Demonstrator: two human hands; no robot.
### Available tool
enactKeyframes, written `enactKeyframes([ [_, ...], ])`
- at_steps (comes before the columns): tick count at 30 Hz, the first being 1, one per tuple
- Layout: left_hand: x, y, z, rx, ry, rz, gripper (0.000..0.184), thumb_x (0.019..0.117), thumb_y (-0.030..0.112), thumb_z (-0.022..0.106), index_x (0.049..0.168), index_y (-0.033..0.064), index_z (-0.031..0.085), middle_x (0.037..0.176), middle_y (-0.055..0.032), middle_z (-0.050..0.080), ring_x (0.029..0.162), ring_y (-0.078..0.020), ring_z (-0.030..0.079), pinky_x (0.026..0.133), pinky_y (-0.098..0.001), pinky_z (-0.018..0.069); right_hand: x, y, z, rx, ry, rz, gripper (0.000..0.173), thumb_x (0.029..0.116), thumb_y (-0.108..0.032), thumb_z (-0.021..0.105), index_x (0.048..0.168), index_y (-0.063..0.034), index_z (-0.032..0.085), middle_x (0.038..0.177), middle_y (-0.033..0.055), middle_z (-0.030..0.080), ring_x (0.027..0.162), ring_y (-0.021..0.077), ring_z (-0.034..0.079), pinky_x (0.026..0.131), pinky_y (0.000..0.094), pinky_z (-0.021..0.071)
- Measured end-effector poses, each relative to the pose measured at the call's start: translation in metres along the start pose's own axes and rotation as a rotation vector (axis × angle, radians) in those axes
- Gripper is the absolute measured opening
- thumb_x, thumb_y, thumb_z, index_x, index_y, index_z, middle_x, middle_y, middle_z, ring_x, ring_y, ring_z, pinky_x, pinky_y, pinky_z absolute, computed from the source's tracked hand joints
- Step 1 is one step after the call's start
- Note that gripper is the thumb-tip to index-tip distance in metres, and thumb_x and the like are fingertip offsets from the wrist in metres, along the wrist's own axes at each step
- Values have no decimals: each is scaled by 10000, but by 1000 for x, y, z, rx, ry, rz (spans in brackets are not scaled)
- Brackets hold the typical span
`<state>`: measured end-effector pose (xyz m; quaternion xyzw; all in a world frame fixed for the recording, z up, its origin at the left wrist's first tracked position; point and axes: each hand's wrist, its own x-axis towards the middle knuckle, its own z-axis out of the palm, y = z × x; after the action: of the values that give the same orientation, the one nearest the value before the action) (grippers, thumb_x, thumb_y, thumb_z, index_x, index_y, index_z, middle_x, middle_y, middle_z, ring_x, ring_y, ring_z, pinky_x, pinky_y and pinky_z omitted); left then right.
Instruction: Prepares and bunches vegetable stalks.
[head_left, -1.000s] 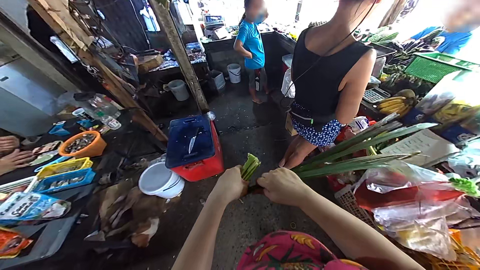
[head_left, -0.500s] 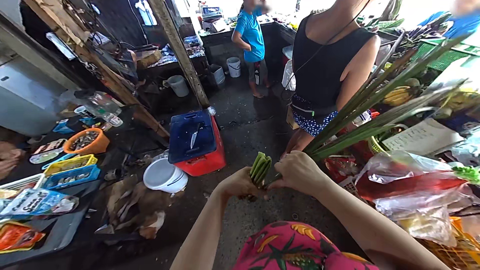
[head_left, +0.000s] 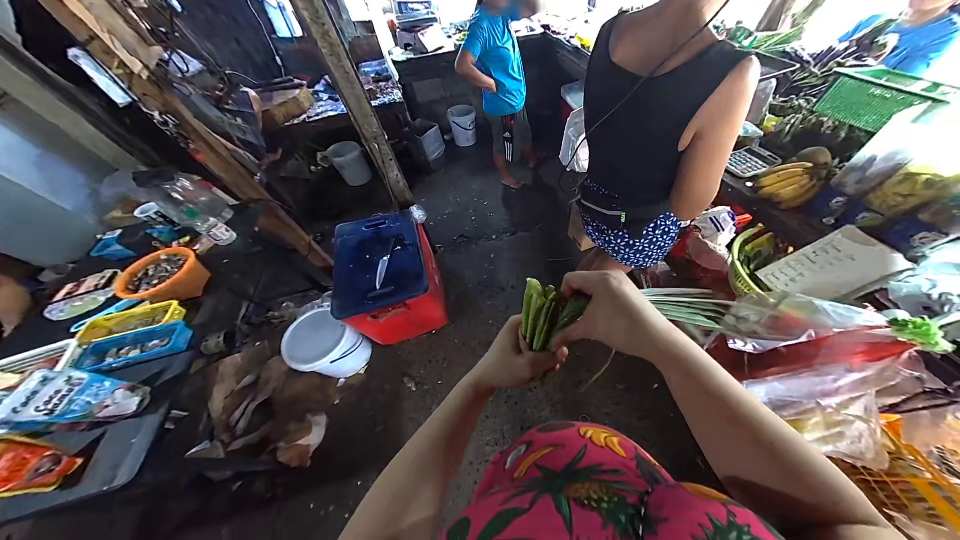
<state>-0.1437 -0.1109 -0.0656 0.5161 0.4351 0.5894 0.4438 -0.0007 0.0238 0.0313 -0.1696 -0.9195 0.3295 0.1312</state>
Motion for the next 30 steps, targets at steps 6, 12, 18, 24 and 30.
enactKeyframes([
  [6,15,4,26,90,136,140,202,859,10,720,1046,9,646,844,8,722,742,-71,699,711,-265,609,6,1,-4,513,33,-76,751,577,-264,994,1127,-124,503,663,-34,605,583,65,609,564,235,546],
  [12,28,20,43,148,280,44,342,766,-4,814,1054,70,645,852,63,716,749,-11,686,711,-216,603,16,0,20,697,316,-406,224,981,-142,678,1107,-67,508,584,-52,496,470,14,461,461,178,430],
  [18,42,19,43,151,434,22,205,812,-42,768,945,85,676,740,31,696,610,-42,648,572,-235,570,28,16,19,517,428,-385,358,1123,-236,293,1182,-10,564,946,-1,561,844,25,561,765,215,501],
  [24,51,27,41,179,374,11,199,785,-27,798,933,51,690,771,0,727,686,-79,704,658,-269,617,24,20,6,528,211,-247,653,1078,-548,306,1409,-54,574,1476,98,523,1255,185,571,1021,389,518],
  [30,58,38,30,376,232,-8,498,719,56,867,1149,59,615,953,33,714,878,-16,690,821,-239,599,28,23,14,918,121,-281,330,1025,-362,582,1176,-71,620,836,54,700,749,161,709,751,350,631],
])
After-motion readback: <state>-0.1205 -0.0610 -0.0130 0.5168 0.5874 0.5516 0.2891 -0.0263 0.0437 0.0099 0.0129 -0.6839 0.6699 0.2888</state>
